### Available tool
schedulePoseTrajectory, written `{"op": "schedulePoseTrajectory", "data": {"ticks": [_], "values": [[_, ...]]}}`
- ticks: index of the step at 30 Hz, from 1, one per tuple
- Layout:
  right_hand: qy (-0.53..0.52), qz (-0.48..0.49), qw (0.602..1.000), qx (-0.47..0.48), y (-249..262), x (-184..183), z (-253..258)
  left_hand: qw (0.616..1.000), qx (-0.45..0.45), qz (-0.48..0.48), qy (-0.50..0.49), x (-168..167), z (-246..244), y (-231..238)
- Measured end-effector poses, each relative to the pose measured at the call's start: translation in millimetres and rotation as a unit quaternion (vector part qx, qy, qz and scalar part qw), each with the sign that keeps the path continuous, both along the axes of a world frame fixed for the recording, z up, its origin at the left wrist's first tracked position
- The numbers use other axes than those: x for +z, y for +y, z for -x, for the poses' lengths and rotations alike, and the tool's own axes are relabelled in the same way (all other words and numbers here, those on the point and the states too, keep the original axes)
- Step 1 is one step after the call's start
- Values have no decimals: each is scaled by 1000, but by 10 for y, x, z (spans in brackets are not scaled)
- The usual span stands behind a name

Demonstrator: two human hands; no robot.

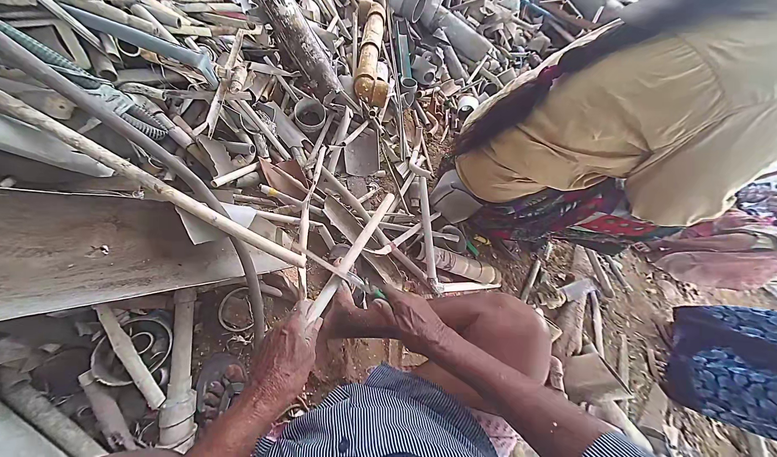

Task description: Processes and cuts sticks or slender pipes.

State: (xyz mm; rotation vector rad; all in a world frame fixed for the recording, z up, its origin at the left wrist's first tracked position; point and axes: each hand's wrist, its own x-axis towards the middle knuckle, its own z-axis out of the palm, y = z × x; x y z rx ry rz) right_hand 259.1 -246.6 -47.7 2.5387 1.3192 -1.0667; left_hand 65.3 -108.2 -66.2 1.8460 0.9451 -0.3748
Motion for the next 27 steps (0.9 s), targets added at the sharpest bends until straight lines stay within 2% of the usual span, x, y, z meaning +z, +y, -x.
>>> {"op": "schedulePoseTrajectory", "data": {"ticks": [2, 3, 4, 7, 9, 11, 14, 16, 18, 22, 24, 27], "values": [[24, -6, 998, 63, -52, -19, 218, 999, 8, 30, 25, 13, -20, 12], [21, -4, 998, 63, -51, -25, 162, 998, 13, 47, 26, 1, -19, 12], [12, 3, 999, 35, -41, -43, 2, 998, 17, 64, 20, -28, -8, 9], [-42, -16, 991, -126, -60, -214, -765, 994, 21, 103, -7, -68, 13, 3], [-57, -22, 983, -176, -13, -215, -978, 993, 24, 113, -21, -97, 14, 8], [-39, -19, 992, -119, 25, -152, -682, 993, 35, 111, -34, -118, 21, 0], [29, 11, 999, 17, 15, -40, 34, 996, 22, 79, -21, -76, -6, 17], [40, -19, 997, 68, -21, -18, 167, 999, 25, 34, -29, -63, 0, 3], [10, -65, 998, 22, -50, -72, -112, 997, 43, 13, -60, -69, 23, -34], [-58, -88, 979, -174, 32, -102, -1011, 997, 52, 30, -52, -43, 14, -35], [-59, -66, 985, -148, 87, -68, -938, 997, 59, 27, -51, -62, 13, -39], [6, 10, 1000, -3, 80, -10, -229, 998, 42, 48, -19, -73, 0, -30]]}}
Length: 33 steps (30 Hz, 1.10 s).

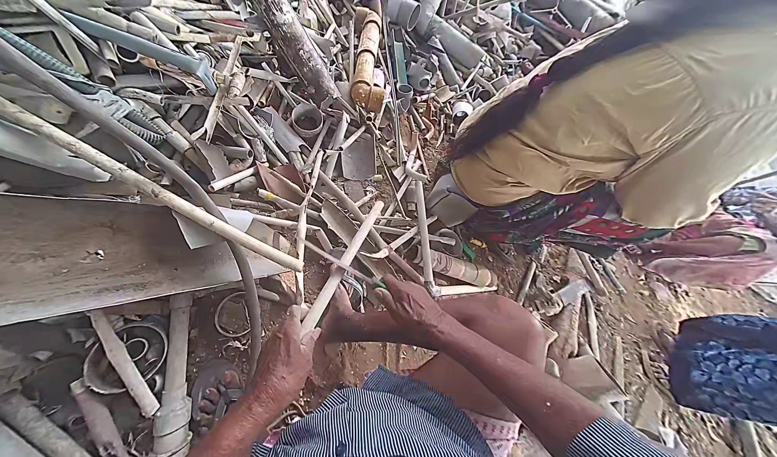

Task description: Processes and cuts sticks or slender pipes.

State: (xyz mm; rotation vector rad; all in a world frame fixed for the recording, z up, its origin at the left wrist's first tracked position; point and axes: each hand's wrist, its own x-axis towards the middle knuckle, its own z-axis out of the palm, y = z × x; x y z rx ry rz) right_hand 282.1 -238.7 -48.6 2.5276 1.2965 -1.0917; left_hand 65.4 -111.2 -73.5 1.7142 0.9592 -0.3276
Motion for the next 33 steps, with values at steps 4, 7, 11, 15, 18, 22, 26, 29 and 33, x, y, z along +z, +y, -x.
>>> {"op": "schedulePoseTrajectory", "data": {"ticks": [4, 7, 11, 15, 18, 22, 26, 29, 33], "values": [[29, -31, 996, 74, -72, -32, 278, 1000, -11, 9, 6, -15, 6, 7], [-42, -69, 993, -84, -66, -126, -424, 999, 22, 6, -45, -90, 31, -5], [-72, -29, 990, -119, 77, -2, -592, 1000, -12, -14, -23, -72, 12, 27], [22, 37, 998, 54, 61, 88, 255, 1000, 0, -20, 14, -15, -31, 27], [22, 9, 997, 76, 21, 65, 261, 1000, 12, 11, 9, -36, -12, 28], [-48, -48, 989, -135, -5, -131, -639, 999, 4, 49, -23, -86, 4, 20], [-26, -78, 993, -83, -45, -127, -414, 996, 9, 68, -56, -130, 24, 14], [44, -43, 996, 58, -101, 20, 231, 997, 5, 50, -65, -82, 3, 27], [-9, -144, 989, -3, -154, -97, -179, 993, 34, 24, -111, -37, 28, -3]]}}
